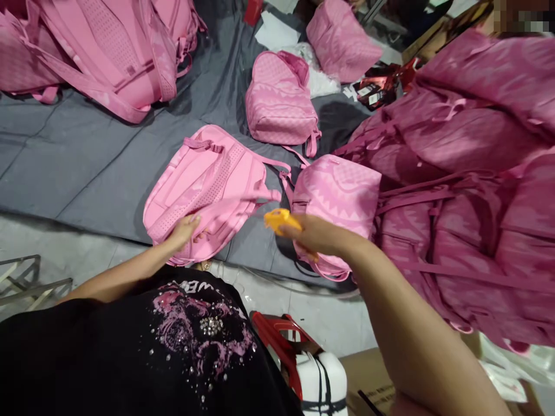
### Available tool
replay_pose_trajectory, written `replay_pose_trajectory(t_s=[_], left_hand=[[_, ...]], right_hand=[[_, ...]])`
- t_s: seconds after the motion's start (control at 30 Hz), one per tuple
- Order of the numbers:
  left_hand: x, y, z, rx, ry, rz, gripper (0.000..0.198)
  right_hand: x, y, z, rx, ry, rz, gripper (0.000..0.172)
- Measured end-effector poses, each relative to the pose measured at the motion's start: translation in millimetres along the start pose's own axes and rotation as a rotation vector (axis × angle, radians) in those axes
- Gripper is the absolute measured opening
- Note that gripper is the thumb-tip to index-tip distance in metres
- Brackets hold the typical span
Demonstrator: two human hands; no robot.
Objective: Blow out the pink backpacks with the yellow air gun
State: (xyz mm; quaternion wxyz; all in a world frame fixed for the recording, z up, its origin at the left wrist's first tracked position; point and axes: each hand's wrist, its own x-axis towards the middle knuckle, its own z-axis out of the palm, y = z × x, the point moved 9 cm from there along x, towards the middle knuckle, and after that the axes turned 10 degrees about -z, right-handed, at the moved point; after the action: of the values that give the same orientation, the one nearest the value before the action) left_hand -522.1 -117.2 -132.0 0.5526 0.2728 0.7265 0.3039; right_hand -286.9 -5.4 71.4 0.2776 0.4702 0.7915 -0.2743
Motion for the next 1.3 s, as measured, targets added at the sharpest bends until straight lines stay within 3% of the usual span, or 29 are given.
replay_pose_trajectory(t_s=[0.07, 0.13, 0.2, 0.33, 0.4, 0.47, 0.53, 0.6, 0.67, 0.7, 0.77, 0.83, 0.97, 1.1, 1.17, 1.3], left_hand=[[3.5, -15.9, -4.2, -0.097, -0.023, -0.158, 0.054], [-0.8, -14.4, -1.3, -0.045, 0.001, -0.128, 0.052], [-10.6, -0.9, 5.7, 0.118, 0.095, 0.015, 0.048], [-32.2, 29.9, 34.3, 0.681, 0.313, 0.259, 0.056], [-35.2, 34.0, 41.5, 0.769, 0.303, 0.257, 0.060], [-40.0, 39.9, 36.0, 0.710, 0.238, 0.308, 0.062], [-47.2, 47.9, 10.3, 0.595, 0.217, 0.402, 0.055], [-50.4, 50.9, -42.7, 0.365, 0.329, 0.428, 0.043], [-38.4, 30.2, -100.7, 0.015, 0.429, 0.235, 0.034], [-28.1, 11.7, -119.3, -0.195, 0.418, 0.078, 0.030], [-8.1, -21.6, -126.4, -0.546, 0.281, -0.226, 0.028], [5.1, -34.0, -116.7, -0.767, 0.123, -0.364, 0.027], [15.8, -37.4, -88.9, -0.907, -0.164, -0.433, 0.024], [8.4, -36.7, -49.2, -0.917, -0.544, -0.492, 0.034], [6.8, -35.7, -38.2, -0.892, -0.618, -0.485, 0.039], [15.1, -26.4, -31.9, -0.854, -0.620, -0.432, 0.040]], right_hand=[[-6.4, 2.6, 14.3, 0.043, -0.035, -0.017, 0.045], [-7.5, 9.5, -0.5, -0.065, 0.198, 0.064, 0.048], [-8.0, 7.6, -15.3, -0.178, 0.384, 0.095, 0.052], [-7.4, 5.6, -14.5, -0.252, 0.392, 0.104, 0.058], [-13.6, 8.9, -5.0, -0.279, 0.384, 0.137, 0.058], [-17.7, 6.5, 22.0, -0.280, 0.307, 0.098, 0.054], [-23.3, 2.6, 59.6, -0.267, 0.239, 0.085, 0.049], [-29.3, -3.0, 102.9, -0.227, 0.197, 0.124, 0.045], [-31.7, -16.9, 149.1, -0.146, 0.154, 0.125, 0.039], [-31.5, -25.7, 170.2, -0.102, 0.142, 0.121, 0.037], [-28.9, -41.7, 205.2, -0.035, 0.142, 0.137, 0.034], [-23.7, -51.4, 230.4, 0.000, 0.162, 0.197, 0.034], [-4.6, -56.3, 264.3, 0.069, 0.168, 0.331, 0.036], [22.7, -64.6, 273.5, 0.118, 0.206, 0.321, 0.035], [36.5, -76.1, 272.0, 0.162, 0.247, 0.228, 0.037], [52.6, -89.5, 267.4, 0.231, 0.361, 0.060, 0.048]])
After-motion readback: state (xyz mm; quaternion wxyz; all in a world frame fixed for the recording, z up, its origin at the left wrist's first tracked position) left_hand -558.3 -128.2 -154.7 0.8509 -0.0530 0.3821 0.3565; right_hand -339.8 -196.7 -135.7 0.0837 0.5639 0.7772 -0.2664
